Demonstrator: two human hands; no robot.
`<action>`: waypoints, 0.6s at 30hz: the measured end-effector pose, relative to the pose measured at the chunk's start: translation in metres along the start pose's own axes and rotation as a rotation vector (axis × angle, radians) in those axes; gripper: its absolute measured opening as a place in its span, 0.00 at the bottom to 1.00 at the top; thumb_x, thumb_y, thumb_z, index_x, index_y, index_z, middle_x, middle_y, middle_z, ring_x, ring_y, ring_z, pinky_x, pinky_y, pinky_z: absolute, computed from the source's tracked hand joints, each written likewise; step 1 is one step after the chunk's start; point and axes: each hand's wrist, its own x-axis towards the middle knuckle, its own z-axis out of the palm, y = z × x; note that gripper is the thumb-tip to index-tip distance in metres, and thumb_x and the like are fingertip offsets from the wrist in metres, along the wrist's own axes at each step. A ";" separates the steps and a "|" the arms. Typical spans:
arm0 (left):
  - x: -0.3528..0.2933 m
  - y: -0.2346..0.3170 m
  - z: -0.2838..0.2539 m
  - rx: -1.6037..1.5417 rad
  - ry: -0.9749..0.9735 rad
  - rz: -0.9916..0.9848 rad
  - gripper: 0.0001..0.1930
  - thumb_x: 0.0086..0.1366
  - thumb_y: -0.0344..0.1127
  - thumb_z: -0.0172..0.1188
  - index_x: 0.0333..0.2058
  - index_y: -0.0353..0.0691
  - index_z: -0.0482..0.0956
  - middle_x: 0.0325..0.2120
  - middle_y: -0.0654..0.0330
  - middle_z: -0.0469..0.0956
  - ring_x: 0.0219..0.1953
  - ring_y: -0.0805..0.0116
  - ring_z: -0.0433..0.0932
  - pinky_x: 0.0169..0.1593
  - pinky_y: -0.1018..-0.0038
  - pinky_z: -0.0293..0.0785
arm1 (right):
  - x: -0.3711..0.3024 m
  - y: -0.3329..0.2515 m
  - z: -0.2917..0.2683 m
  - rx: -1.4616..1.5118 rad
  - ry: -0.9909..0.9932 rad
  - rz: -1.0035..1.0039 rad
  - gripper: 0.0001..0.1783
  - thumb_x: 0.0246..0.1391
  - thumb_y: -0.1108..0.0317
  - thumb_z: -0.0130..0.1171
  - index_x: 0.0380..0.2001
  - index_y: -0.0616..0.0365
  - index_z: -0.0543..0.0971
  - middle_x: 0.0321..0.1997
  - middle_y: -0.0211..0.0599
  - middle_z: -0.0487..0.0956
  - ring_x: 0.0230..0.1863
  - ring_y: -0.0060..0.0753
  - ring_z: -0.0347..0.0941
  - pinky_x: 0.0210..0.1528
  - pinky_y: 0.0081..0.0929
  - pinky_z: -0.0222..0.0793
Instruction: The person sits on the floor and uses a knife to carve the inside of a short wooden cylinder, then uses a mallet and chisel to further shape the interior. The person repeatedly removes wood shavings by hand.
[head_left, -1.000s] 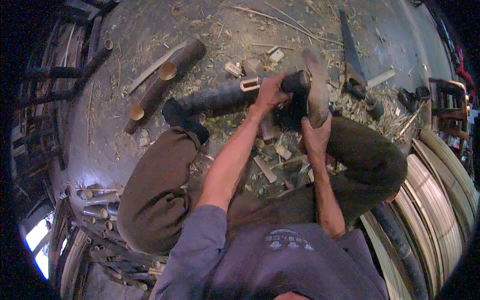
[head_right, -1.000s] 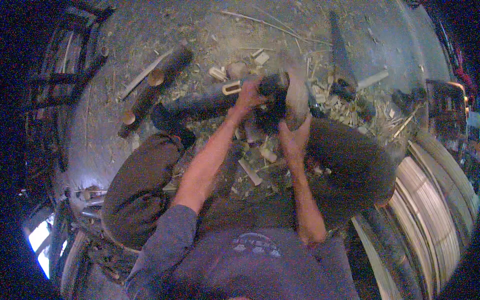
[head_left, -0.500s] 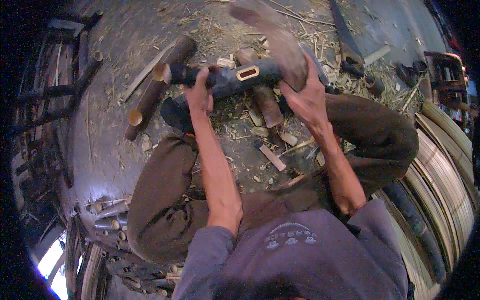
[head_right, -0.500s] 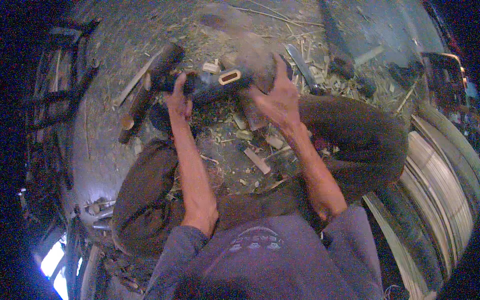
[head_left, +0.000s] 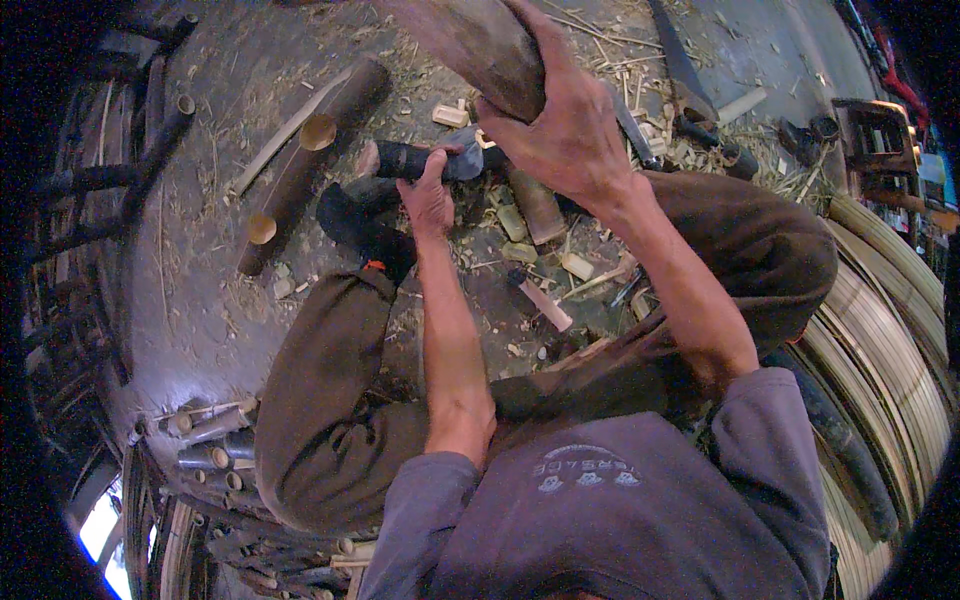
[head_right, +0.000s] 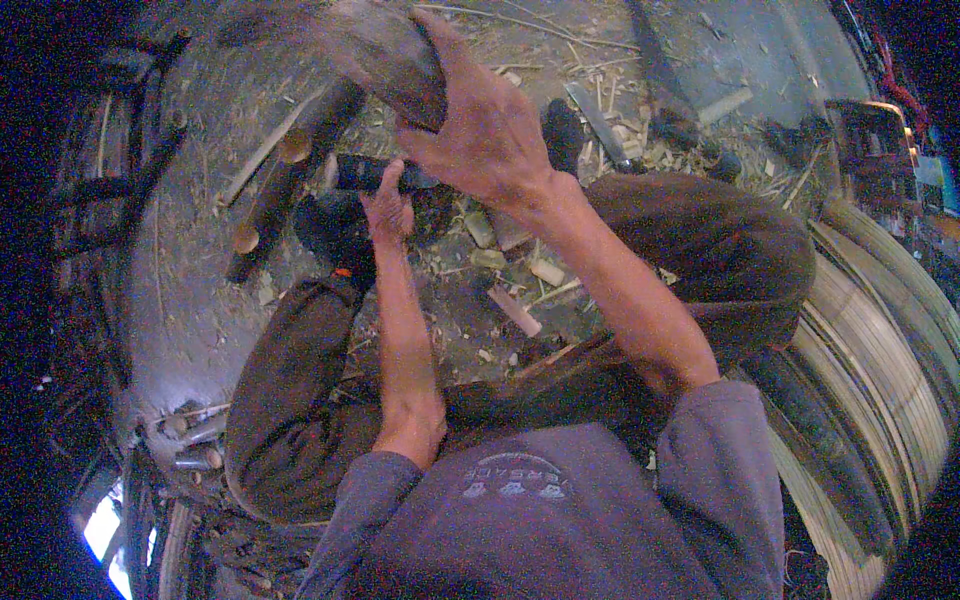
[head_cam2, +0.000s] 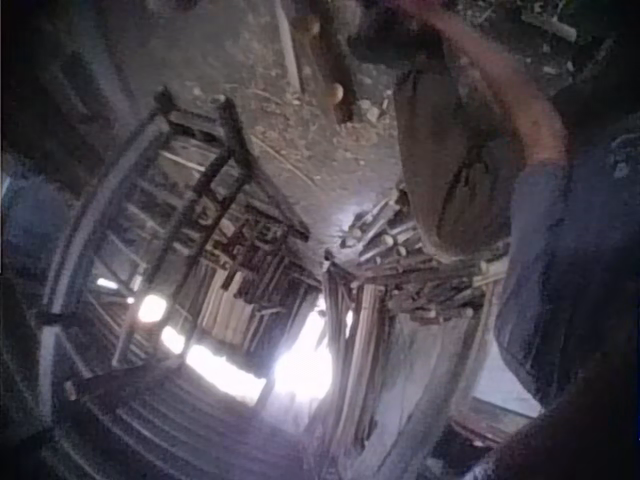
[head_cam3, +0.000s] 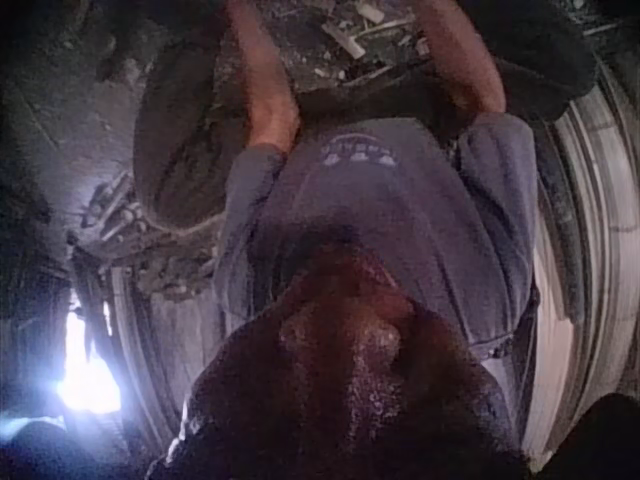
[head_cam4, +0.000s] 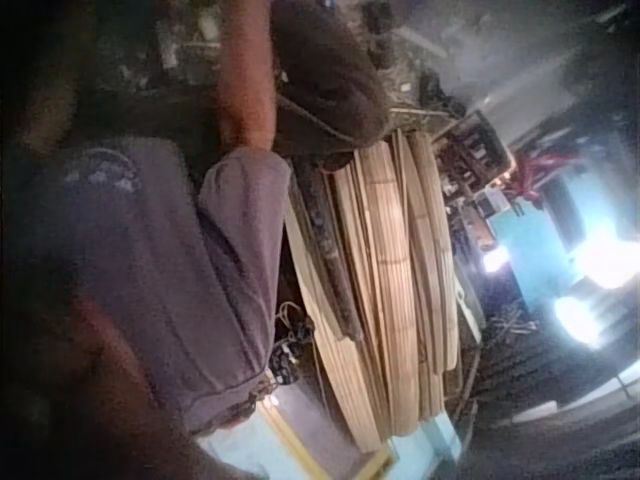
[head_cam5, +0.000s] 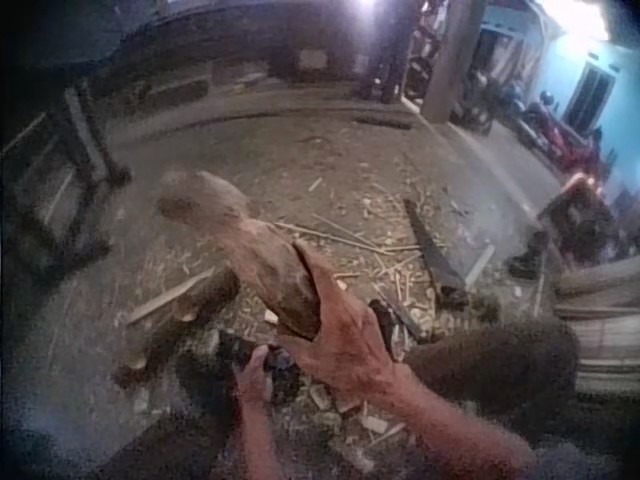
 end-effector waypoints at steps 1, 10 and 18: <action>-0.001 0.001 0.003 0.013 0.002 0.010 0.15 0.53 0.25 0.63 0.38 0.38 0.69 0.28 0.56 0.79 0.33 0.65 0.78 0.42 0.67 0.75 | 0.001 -0.002 0.001 0.007 -0.017 0.008 0.49 0.41 0.68 0.65 0.64 0.54 0.49 0.51 0.62 0.70 0.47 0.60 0.72 0.45 0.44 0.69; 0.012 -0.025 -0.018 0.433 0.081 0.049 0.20 0.53 0.29 0.63 0.45 0.37 0.67 0.38 0.59 0.76 0.33 0.72 0.75 0.39 0.74 0.74 | 0.026 0.012 0.043 -0.147 -0.284 -0.286 0.43 0.41 0.63 0.65 0.61 0.50 0.58 0.40 0.55 0.76 0.40 0.57 0.75 0.42 0.40 0.72; 0.011 -0.039 -0.003 0.219 0.206 -0.229 0.39 0.55 0.37 0.63 0.61 0.46 0.50 0.58 0.59 0.63 0.59 0.57 0.61 0.60 0.52 0.54 | 0.054 -0.017 0.062 -0.121 -0.276 -0.421 0.40 0.43 0.57 0.64 0.60 0.47 0.59 0.37 0.48 0.77 0.37 0.53 0.76 0.35 0.44 0.72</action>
